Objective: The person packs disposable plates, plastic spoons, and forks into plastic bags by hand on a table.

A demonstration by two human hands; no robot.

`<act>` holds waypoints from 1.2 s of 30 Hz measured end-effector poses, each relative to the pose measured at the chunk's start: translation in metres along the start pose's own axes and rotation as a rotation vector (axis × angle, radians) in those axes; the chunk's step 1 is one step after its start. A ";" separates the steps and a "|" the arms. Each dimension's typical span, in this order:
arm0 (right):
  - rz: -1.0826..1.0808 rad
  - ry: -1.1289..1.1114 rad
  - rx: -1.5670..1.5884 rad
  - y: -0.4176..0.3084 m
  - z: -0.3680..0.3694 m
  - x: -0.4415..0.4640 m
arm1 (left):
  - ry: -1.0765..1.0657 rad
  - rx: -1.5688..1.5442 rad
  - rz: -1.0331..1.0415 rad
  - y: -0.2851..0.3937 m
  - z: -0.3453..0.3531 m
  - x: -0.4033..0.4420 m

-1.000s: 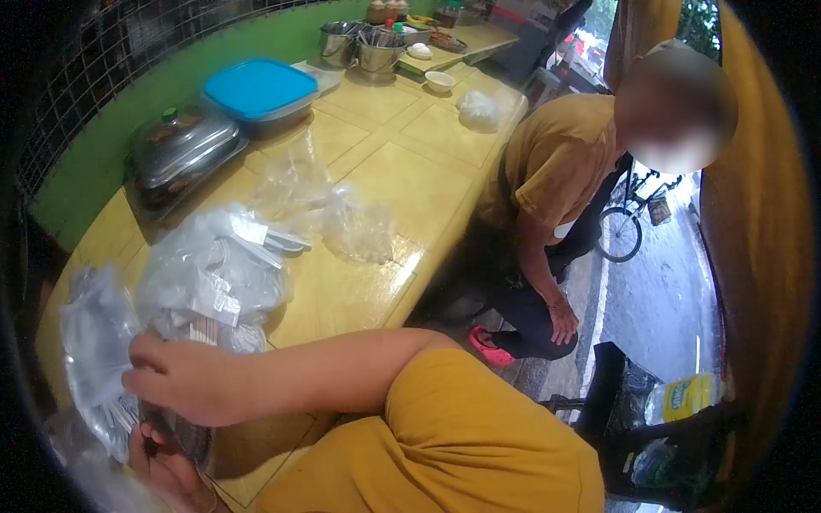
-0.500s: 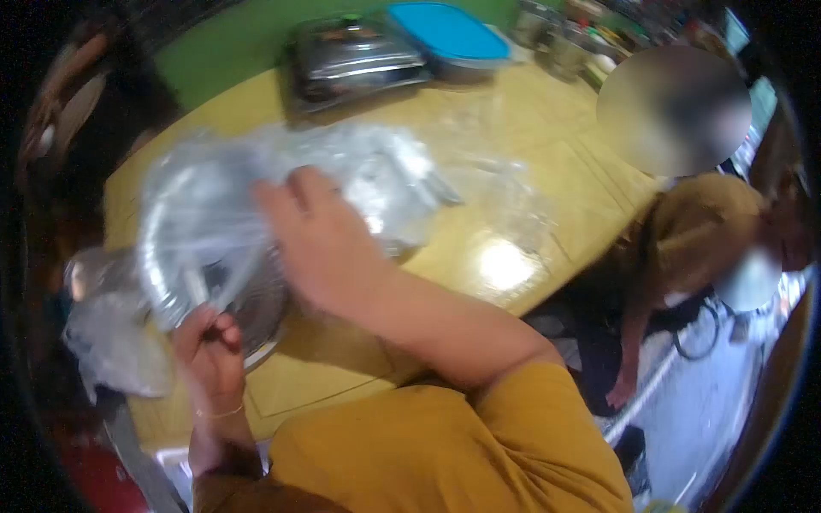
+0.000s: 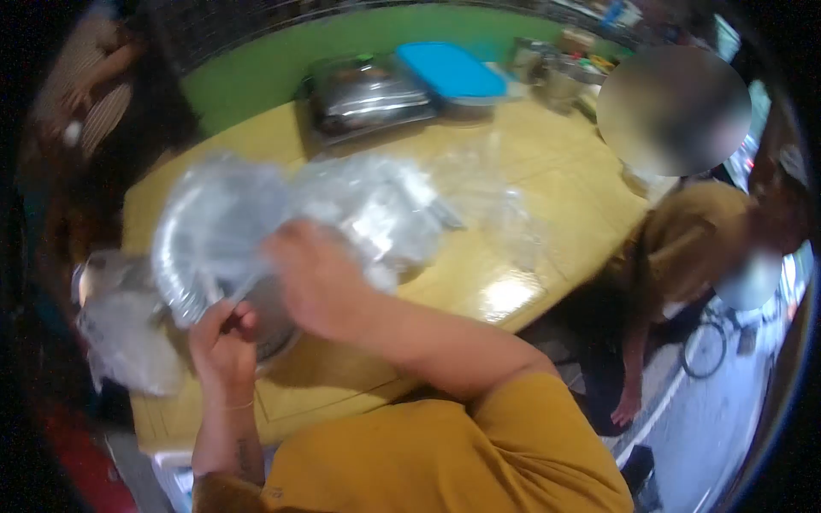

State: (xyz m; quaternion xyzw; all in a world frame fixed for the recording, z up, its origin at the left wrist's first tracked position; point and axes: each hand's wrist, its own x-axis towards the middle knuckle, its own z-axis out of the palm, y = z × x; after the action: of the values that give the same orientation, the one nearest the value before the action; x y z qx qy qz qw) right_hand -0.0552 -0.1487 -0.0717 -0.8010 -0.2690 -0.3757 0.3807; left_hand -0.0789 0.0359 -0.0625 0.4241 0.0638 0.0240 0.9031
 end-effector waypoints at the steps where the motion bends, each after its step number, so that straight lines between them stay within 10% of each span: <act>1: -0.037 -0.056 0.084 -0.009 -0.001 -0.002 | -0.019 0.020 0.025 -0.001 -0.004 0.001; 7: -0.179 -0.234 0.237 -0.050 -0.029 0.017 | -0.104 0.259 0.262 -0.010 -0.016 0.000; 12: -0.224 0.146 0.090 -0.059 -0.085 0.117 | -0.075 0.185 -0.012 0.006 -0.021 0.009; 18: -0.314 -0.137 -0.089 -0.082 -0.149 0.167 | 0.021 0.153 0.037 -0.003 -0.027 0.012; 26: -0.559 0.708 0.040 -0.135 -0.260 0.098 | -0.182 0.146 -0.052 0.003 -0.042 0.022; 30: -0.284 0.794 0.056 -0.104 -0.252 0.121 | -0.208 0.123 -0.057 0.004 -0.042 0.018; 36: 0.536 0.313 0.188 0.019 -0.079 0.077 | -0.225 0.040 -0.089 0.006 -0.044 0.018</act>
State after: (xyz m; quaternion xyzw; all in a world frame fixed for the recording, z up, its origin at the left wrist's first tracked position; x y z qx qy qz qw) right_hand -0.0287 -0.2123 0.0167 -0.7371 -0.0202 -0.3545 0.5749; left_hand -0.0670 0.0749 -0.0872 0.4386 -0.0190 -0.0650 0.8961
